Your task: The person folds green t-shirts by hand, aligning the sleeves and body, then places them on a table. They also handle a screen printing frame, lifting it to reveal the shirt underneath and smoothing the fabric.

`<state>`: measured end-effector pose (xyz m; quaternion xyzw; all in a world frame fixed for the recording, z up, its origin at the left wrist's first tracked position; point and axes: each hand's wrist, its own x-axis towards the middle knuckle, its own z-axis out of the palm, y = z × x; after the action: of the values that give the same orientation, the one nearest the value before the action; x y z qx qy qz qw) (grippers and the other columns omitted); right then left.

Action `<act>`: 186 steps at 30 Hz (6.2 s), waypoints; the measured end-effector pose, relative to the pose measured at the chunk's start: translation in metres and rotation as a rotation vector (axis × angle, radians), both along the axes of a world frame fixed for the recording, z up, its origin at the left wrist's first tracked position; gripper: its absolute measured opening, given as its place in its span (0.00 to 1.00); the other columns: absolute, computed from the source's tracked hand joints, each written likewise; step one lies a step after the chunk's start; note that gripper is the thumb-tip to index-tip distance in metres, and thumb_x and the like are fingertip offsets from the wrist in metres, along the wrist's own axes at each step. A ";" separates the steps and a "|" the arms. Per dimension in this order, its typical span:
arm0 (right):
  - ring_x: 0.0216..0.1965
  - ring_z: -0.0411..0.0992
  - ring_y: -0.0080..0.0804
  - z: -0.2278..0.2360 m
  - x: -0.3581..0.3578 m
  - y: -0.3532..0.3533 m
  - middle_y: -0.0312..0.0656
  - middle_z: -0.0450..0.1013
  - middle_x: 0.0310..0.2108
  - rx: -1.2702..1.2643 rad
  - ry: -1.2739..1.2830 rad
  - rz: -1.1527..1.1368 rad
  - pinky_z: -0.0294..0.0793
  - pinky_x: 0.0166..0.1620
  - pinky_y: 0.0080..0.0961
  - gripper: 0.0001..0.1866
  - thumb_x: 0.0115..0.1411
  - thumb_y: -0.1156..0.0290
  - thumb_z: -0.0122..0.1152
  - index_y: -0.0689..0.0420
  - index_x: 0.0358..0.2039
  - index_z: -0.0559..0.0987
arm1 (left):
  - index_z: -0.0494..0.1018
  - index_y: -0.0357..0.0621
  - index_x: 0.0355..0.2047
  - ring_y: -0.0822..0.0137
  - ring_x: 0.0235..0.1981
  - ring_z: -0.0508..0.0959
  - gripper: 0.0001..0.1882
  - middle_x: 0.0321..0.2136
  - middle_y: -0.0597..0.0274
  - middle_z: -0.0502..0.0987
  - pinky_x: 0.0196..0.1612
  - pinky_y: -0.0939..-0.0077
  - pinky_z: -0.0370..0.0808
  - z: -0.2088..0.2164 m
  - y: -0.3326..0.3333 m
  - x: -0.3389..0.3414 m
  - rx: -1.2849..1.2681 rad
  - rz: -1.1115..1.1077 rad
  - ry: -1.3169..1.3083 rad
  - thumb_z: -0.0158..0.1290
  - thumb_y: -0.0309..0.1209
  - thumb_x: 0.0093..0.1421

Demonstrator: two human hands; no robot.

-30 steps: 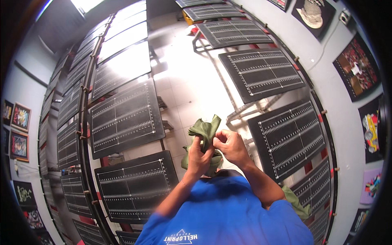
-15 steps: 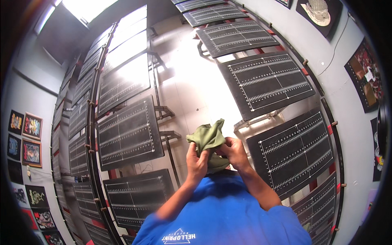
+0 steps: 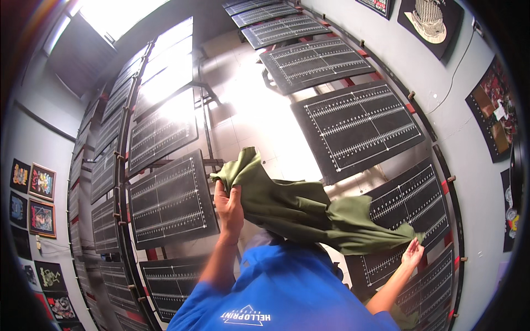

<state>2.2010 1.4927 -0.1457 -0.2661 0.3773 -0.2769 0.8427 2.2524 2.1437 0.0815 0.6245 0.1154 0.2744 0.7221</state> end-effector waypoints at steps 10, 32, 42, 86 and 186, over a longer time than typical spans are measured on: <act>0.45 0.74 0.37 0.176 0.169 0.499 0.46 0.72 0.47 -0.324 -0.376 1.446 0.73 0.49 0.32 0.25 0.68 0.53 0.48 0.61 0.54 0.67 | 0.67 0.35 0.44 0.75 0.36 0.73 0.11 0.37 0.64 0.74 0.41 0.82 0.70 -0.017 0.041 0.053 0.048 -0.032 0.061 0.49 0.20 0.61; 0.47 0.70 0.42 0.253 0.410 0.396 0.51 0.67 0.52 -1.846 0.567 0.109 0.69 0.54 0.34 0.25 0.65 0.65 0.54 0.63 0.58 0.63 | 0.69 0.34 0.49 0.76 0.39 0.72 0.16 0.40 0.64 0.76 0.44 0.83 0.68 -0.029 0.232 0.195 -0.061 -0.071 0.182 0.52 0.33 0.67; 0.33 0.72 0.18 0.250 0.433 0.792 0.37 0.77 0.31 -1.018 -0.262 1.748 0.73 0.38 0.20 0.11 0.61 0.68 0.61 0.64 0.37 0.78 | 0.68 0.36 0.43 0.77 0.31 0.71 0.18 0.30 0.66 0.75 0.34 0.81 0.69 -0.028 0.276 0.297 0.081 -0.048 0.083 0.50 0.42 0.67; 0.43 0.78 0.37 0.124 0.731 0.774 0.49 0.77 0.44 0.124 -0.064 0.656 0.83 0.46 0.27 0.15 0.61 0.71 0.51 0.68 0.44 0.76 | 0.66 0.35 0.47 0.79 0.40 0.69 0.15 0.41 0.66 0.72 0.46 0.85 0.66 -0.004 0.544 0.724 -0.247 0.002 -0.119 0.45 0.36 0.71; 0.26 0.72 0.23 0.266 1.708 1.557 0.41 0.73 0.24 -1.137 -0.695 1.238 0.72 0.30 0.22 0.05 0.65 0.75 0.54 0.63 0.34 0.76 | 0.67 0.40 0.33 0.81 0.31 0.67 0.12 0.29 0.70 0.70 0.37 0.84 0.67 -0.012 1.094 1.516 -0.039 0.350 0.046 0.41 0.32 0.72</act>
<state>3.9086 3.0493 0.1207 -0.6983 -0.3018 0.0164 0.6489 3.7681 3.2380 0.0699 0.5870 0.2443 0.3793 0.6722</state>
